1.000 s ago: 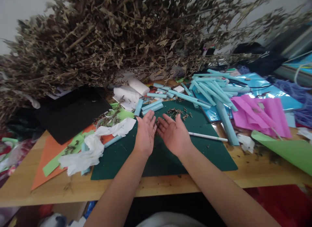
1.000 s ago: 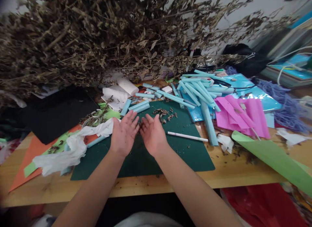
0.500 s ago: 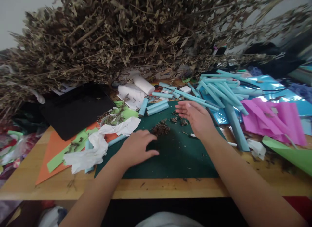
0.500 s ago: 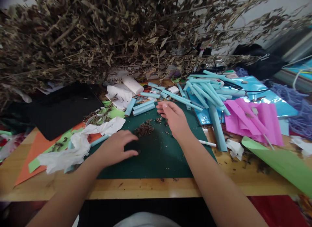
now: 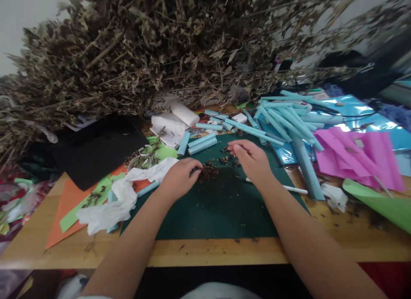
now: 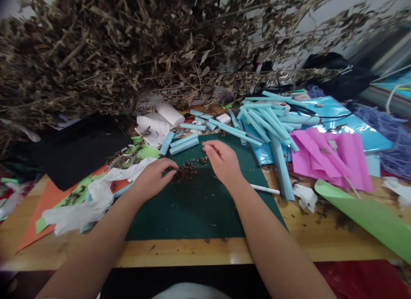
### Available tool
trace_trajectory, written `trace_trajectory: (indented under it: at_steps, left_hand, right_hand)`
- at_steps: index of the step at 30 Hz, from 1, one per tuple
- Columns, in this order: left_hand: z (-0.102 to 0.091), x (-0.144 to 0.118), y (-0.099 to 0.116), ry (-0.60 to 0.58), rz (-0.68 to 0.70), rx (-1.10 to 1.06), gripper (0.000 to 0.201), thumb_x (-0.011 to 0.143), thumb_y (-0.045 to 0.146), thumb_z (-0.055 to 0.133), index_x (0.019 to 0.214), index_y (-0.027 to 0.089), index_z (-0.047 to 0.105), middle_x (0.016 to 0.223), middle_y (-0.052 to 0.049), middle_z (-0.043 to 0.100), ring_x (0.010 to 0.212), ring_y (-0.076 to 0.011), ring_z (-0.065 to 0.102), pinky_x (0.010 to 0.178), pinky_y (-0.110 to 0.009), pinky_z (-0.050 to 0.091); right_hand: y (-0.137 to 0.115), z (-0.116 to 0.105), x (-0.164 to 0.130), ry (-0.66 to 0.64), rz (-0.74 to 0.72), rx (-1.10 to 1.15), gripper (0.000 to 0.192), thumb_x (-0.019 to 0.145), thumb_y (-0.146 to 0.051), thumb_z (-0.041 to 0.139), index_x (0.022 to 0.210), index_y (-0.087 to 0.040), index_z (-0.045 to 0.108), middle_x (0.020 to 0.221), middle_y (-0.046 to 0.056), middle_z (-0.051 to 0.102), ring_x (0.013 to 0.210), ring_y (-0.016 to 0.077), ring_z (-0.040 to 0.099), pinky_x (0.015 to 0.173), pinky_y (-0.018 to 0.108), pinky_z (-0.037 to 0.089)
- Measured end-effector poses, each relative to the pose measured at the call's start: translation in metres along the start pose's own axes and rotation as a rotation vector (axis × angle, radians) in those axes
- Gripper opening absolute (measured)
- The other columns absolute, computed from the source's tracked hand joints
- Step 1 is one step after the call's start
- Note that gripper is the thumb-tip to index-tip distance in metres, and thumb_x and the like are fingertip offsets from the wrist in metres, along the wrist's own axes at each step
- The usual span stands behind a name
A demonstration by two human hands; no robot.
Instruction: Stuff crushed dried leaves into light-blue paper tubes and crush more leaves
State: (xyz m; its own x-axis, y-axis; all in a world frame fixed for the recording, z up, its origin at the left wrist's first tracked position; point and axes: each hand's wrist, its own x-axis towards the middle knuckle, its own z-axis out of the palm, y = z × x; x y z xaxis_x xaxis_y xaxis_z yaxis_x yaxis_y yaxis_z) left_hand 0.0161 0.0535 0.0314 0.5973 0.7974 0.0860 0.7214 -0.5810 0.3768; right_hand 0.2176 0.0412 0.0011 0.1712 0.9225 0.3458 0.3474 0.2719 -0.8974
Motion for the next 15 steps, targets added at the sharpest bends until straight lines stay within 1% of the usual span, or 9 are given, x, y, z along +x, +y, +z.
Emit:
trace_trajectory:
  at_steps: [4, 9, 11, 15]
  left_hand:
    - [0.006, 0.016, -0.005, 0.097, -0.039, -0.045, 0.020, 0.074, 0.017, 0.040, 0.085, 0.018, 0.056, 0.086, -0.003, 0.060, 0.082, -0.0172, 0.053, 0.075, -0.028, 0.041]
    - [0.016, 0.015, -0.008, 0.202, -0.109, -0.099, 0.023, 0.075, 0.017, 0.038, 0.088, 0.019, 0.057, 0.087, -0.003, 0.061, 0.082, -0.0170, 0.054, 0.075, -0.028, 0.041]
    - [0.017, 0.013, -0.008, 0.207, -0.105, -0.112, 0.022, 0.076, 0.021, 0.039, 0.088, 0.018, 0.057, 0.084, -0.004, 0.061, 0.079, -0.0176, 0.054, 0.073, -0.029, 0.041]
    - [0.018, 0.013, -0.009, 0.150, -0.031, -0.134, 0.018, 0.075, 0.029, 0.045, 0.076, 0.017, 0.059, 0.074, -0.004, 0.061, 0.075, -0.0191, 0.054, 0.071, -0.031, 0.041]
  right_hand:
    - [-0.003, -0.001, 0.000, -0.077, -0.123, -0.203, 0.021, 0.078, -0.029, 0.043, 0.086, -0.019, 0.059, 0.084, 0.005, 0.060, 0.081, 0.0191, 0.053, 0.073, 0.034, 0.040]
    - [-0.003, 0.000, -0.001, -0.153, -0.188, -0.353, 0.023, 0.080, -0.028, 0.039, 0.087, -0.018, 0.058, 0.087, 0.005, 0.060, 0.082, 0.0187, 0.053, 0.072, 0.031, 0.041]
    - [-0.003, 0.001, 0.000, -0.172, -0.189, -0.401, 0.024, 0.081, -0.029, 0.037, 0.088, -0.018, 0.058, 0.088, 0.006, 0.060, 0.084, 0.0186, 0.053, 0.073, 0.031, 0.041]
    - [-0.006, 0.003, 0.007, -0.235, -0.160, -0.525, 0.027, 0.082, -0.031, 0.036, 0.090, -0.017, 0.057, 0.089, 0.007, 0.060, 0.083, 0.0191, 0.053, 0.071, 0.030, 0.040]
